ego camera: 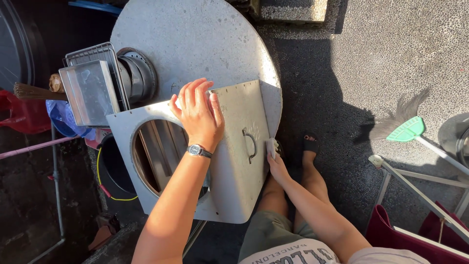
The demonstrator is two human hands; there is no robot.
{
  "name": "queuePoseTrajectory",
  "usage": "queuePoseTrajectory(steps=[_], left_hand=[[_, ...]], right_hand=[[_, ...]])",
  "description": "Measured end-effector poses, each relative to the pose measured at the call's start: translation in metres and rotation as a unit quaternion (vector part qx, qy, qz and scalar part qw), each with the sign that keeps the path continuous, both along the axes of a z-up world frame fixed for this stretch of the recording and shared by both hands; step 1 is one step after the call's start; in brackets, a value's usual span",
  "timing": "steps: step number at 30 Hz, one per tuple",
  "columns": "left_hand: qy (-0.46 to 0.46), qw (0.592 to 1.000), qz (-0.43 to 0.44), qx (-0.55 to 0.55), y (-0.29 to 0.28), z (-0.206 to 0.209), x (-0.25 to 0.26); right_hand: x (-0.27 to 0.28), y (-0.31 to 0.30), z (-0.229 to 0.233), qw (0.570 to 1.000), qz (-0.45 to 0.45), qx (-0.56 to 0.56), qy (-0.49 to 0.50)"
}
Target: Cleaning the exterior of a portable metal oven with a damp cloth.
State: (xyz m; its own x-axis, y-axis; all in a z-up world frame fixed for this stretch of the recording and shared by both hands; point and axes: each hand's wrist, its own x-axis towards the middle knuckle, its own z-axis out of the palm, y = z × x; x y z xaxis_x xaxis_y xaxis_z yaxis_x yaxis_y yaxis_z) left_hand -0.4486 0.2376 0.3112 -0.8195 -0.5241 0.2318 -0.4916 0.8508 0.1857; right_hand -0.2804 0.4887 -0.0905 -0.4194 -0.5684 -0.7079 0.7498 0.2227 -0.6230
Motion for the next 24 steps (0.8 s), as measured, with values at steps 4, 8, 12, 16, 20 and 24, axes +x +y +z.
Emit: queuePoseTrajectory(steps=[4,8,12,16,20,24], left_hand=[[0.006,1.0,0.003,-0.007,-0.002,-0.003,0.0],[0.011,1.0,-0.001,-0.002,-0.003,-0.003,0.0],[0.02,1.0,-0.011,-0.004,-0.003,-0.004,0.002],[0.023,1.0,-0.014,0.004,-0.003,-0.005,0.0],[0.019,1.0,-0.02,0.004,-0.003,-0.006,-0.001],[0.022,0.999,-0.024,-0.009,-0.004,-0.012,0.002]], right_hand=[[-0.14,-0.101,0.135,0.975,-0.068,-0.139,0.162],[-0.202,-0.138,0.225,0.969,0.024,-0.169,0.18],[-0.16,-0.082,0.306,0.883,0.091,-0.262,0.38],[-0.041,0.003,0.231,0.848,0.075,-0.248,0.463],[0.009,0.022,0.154,0.921,0.008,-0.155,0.356],[-0.064,-0.043,0.115,0.987,-0.071,-0.074,0.123]])
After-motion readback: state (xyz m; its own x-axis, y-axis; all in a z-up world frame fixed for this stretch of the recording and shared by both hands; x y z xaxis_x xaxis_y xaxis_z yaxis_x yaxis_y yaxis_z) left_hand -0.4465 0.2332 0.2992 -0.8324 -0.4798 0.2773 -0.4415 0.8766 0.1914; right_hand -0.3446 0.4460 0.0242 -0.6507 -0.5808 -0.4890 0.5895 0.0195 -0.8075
